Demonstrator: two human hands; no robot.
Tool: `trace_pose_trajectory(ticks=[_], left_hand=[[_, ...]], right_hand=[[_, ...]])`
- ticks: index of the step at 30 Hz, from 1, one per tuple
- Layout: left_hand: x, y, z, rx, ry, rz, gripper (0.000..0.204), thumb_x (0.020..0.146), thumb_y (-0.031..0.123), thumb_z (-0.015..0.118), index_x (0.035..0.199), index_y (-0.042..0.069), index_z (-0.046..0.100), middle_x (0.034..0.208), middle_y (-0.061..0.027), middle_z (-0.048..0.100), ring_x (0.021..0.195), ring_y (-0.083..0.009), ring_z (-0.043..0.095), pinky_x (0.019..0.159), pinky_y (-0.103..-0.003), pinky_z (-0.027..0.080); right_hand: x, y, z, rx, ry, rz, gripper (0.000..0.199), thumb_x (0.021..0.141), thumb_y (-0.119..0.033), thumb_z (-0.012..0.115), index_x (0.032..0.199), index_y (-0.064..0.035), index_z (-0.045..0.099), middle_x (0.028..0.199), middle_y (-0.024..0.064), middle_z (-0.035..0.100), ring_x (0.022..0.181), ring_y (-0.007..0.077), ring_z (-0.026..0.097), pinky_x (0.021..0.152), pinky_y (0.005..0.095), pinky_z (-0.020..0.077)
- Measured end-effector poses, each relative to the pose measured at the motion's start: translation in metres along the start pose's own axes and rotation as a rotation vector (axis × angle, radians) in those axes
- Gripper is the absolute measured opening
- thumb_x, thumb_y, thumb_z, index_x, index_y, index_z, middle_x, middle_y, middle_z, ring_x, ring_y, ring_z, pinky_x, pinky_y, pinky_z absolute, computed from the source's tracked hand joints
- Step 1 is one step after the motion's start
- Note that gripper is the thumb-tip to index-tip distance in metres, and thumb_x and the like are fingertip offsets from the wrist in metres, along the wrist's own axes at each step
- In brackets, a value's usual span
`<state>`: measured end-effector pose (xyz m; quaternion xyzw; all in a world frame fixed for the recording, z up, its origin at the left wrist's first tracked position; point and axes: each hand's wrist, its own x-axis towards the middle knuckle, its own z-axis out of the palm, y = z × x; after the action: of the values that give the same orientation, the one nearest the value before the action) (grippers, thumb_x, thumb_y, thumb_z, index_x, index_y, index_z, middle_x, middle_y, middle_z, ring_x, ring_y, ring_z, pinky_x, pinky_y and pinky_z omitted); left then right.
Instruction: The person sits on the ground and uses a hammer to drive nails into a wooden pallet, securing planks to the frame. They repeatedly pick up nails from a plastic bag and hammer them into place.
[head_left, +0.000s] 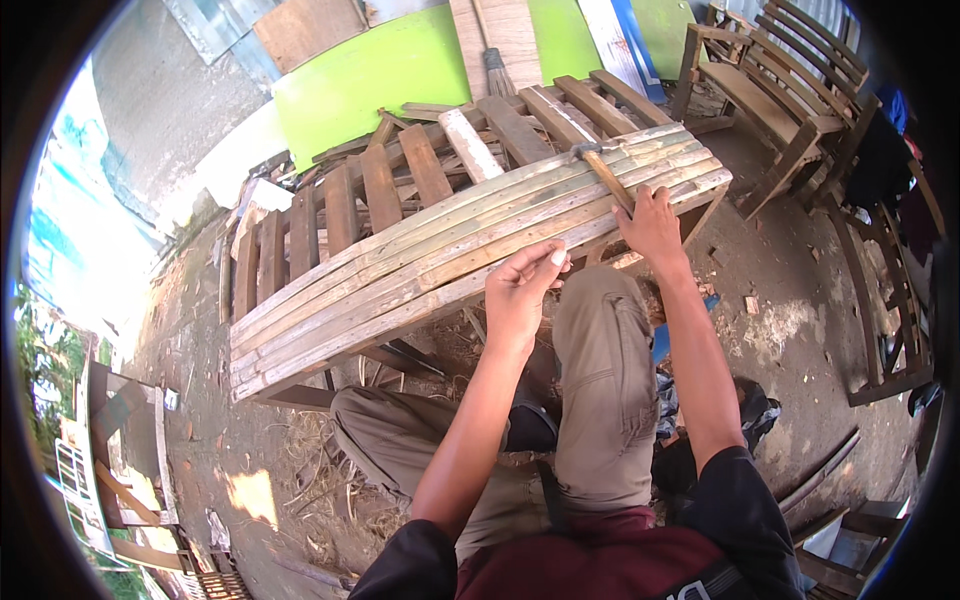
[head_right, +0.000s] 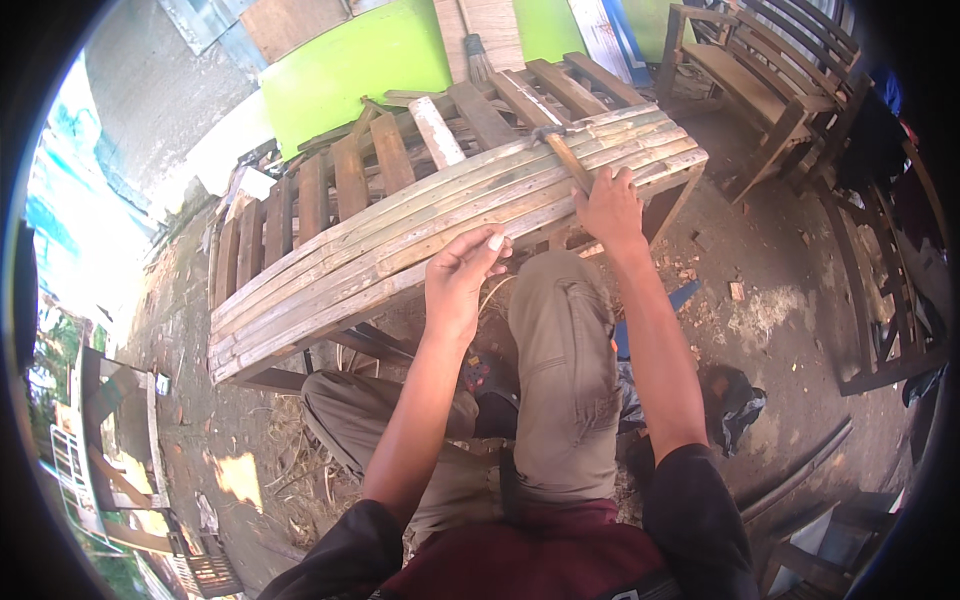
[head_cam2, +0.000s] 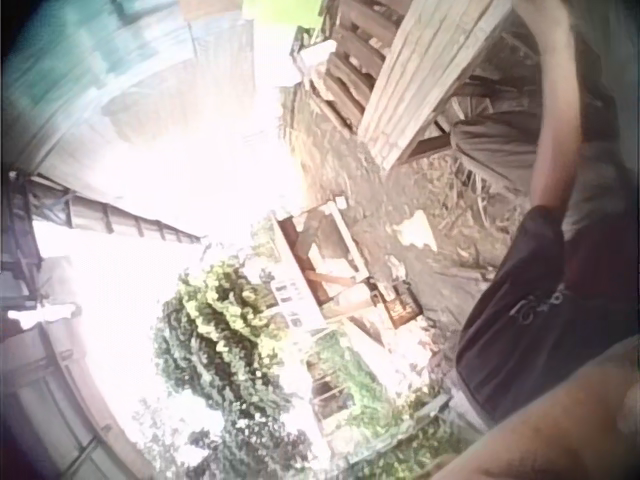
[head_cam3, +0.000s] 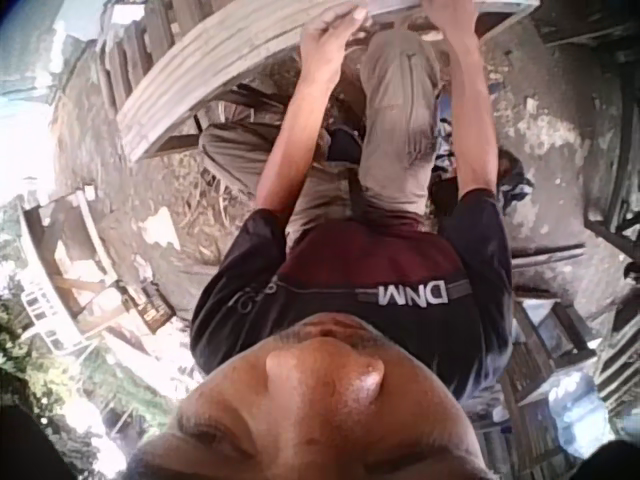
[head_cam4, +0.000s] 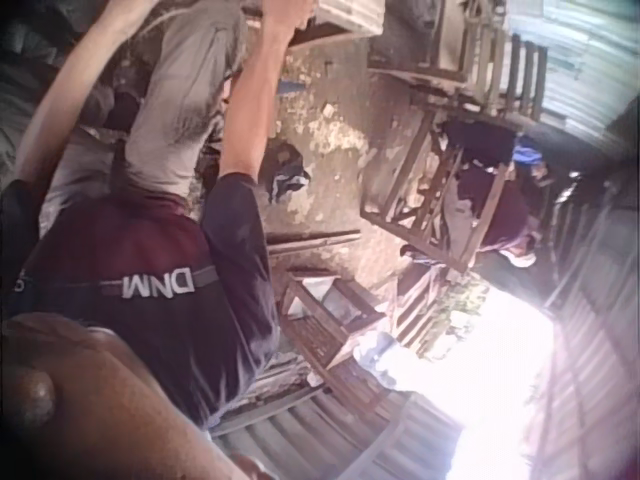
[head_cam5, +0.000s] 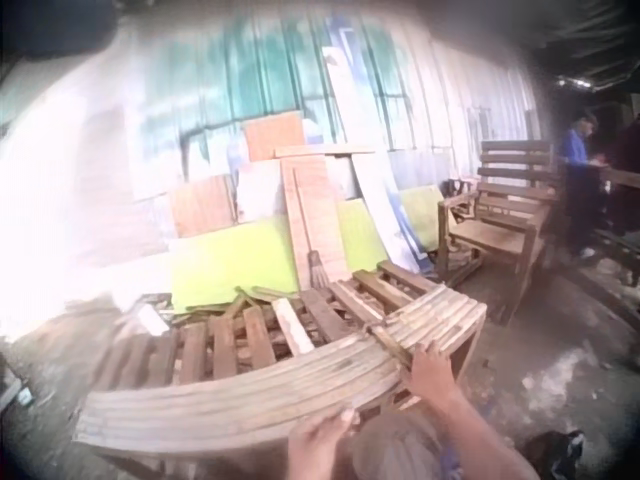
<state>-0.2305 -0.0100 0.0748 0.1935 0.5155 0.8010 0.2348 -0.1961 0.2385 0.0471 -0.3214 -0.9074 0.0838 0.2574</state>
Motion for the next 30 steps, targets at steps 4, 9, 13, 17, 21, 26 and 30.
trace_pose_trajectory(ticks=[4, 9, 13, 17, 21, 26, 30], left_hand=[[0.034, 0.003, -0.042, 0.115, 0.057, 0.021, 0.023, 0.094, 0.013, 0.073, 0.113, 0.0, 0.073, 0.098, -0.005, 0.075, 0.088, -0.0098, 0.068, 0.075, -0.024, 0.051], [0.12, 0.013, -0.077, 0.47, 0.102, 0.117, 0.018, 0.095, 0.014, 0.071, 0.104, 0.0, 0.078, 0.094, -0.0052, 0.077, 0.09, -0.0084, 0.066, 0.083, -0.025, 0.05], [0.183, 0.006, -0.092, 0.607, 0.084, 0.223, 0.021, 0.091, 0.018, 0.075, 0.102, 0.0, 0.079, 0.093, -0.0072, 0.078, 0.087, -0.0089, 0.067, 0.082, -0.025, 0.051], [0.209, -0.015, -0.103, 0.785, 0.153, 0.216, 0.029, 0.086, 0.029, 0.079, 0.103, 0.005, 0.079, 0.094, -0.015, 0.078, 0.082, -0.0183, 0.074, 0.079, -0.03, 0.054], [0.209, -0.021, -0.092, 0.925, 0.217, 0.174, 0.031, 0.086, 0.032, 0.078, 0.104, 0.007, 0.079, 0.095, -0.0169, 0.077, 0.087, -0.0231, 0.075, 0.081, -0.032, 0.054], [0.207, -0.018, -0.093, 0.935, 0.242, 0.153, 0.029, 0.086, 0.03, 0.078, 0.105, 0.008, 0.079, 0.095, -0.0165, 0.077, 0.087, -0.0248, 0.075, 0.08, -0.033, 0.054], [0.207, -0.023, -0.094, 0.908, 0.271, 0.207, 0.024, 0.086, 0.025, 0.077, 0.103, 0.009, 0.079, 0.094, -0.0162, 0.076, 0.085, -0.0285, 0.075, 0.079, -0.035, 0.055]], right_hand=[[0.007, -0.01, 0.006, 0.05, -0.126, 0.029, 0.047, 0.096, -0.035, 0.064, 0.123, 0.0019, 0.056, 0.115, 0.0306, 0.056, 0.098, 0.0501, 0.064, 0.087, 0.0566, 0.0534], [-0.003, -0.01, 0.014, 0.191, -0.028, -0.002, 0.041, 0.1, -0.029, 0.059, 0.127, 0.0004, 0.051, 0.114, 0.0314, 0.054, 0.095, 0.0526, 0.063, 0.083, 0.0574, 0.0527], [-0.003, -0.003, 0.017, 0.332, -0.022, -0.015, 0.037, 0.102, -0.026, 0.058, 0.125, 0.0008, 0.05, 0.113, 0.0318, 0.052, 0.095, 0.0551, 0.061, 0.082, 0.0589, 0.051], [-0.001, 0.003, 0.034, 0.425, 0.215, -0.096, 0.03, 0.104, -0.025, 0.055, 0.114, 0.0038, 0.053, 0.107, 0.029, 0.058, 0.088, 0.0497, 0.062, 0.077, 0.0537, 0.0507], [-0.003, 0.019, 0.035, 0.609, 0.17, 0.086, 0.031, 0.107, -0.025, 0.049, 0.108, 0.0042, 0.057, 0.084, 0.0186, 0.061, 0.073, 0.036, 0.061, 0.069, 0.0468, 0.0484], [-0.006, 0.004, 0.026, 1.056, 0.146, 0.392, 0.041, 0.11, -0.031, 0.04, 0.118, 0.0063, 0.056, 0.075, 0.005, 0.052, 0.054, 0.0131, 0.05, 0.049, 0.0324, 0.0421], [-0.013, -0.02, 0.008, 1.259, 0.154, 0.506, 0.044, 0.111, -0.033, 0.039, 0.128, 0.0048, 0.051, 0.079, 0.0007, 0.046, 0.049, 0.0055, 0.04, 0.04, 0.0244, 0.0348]])
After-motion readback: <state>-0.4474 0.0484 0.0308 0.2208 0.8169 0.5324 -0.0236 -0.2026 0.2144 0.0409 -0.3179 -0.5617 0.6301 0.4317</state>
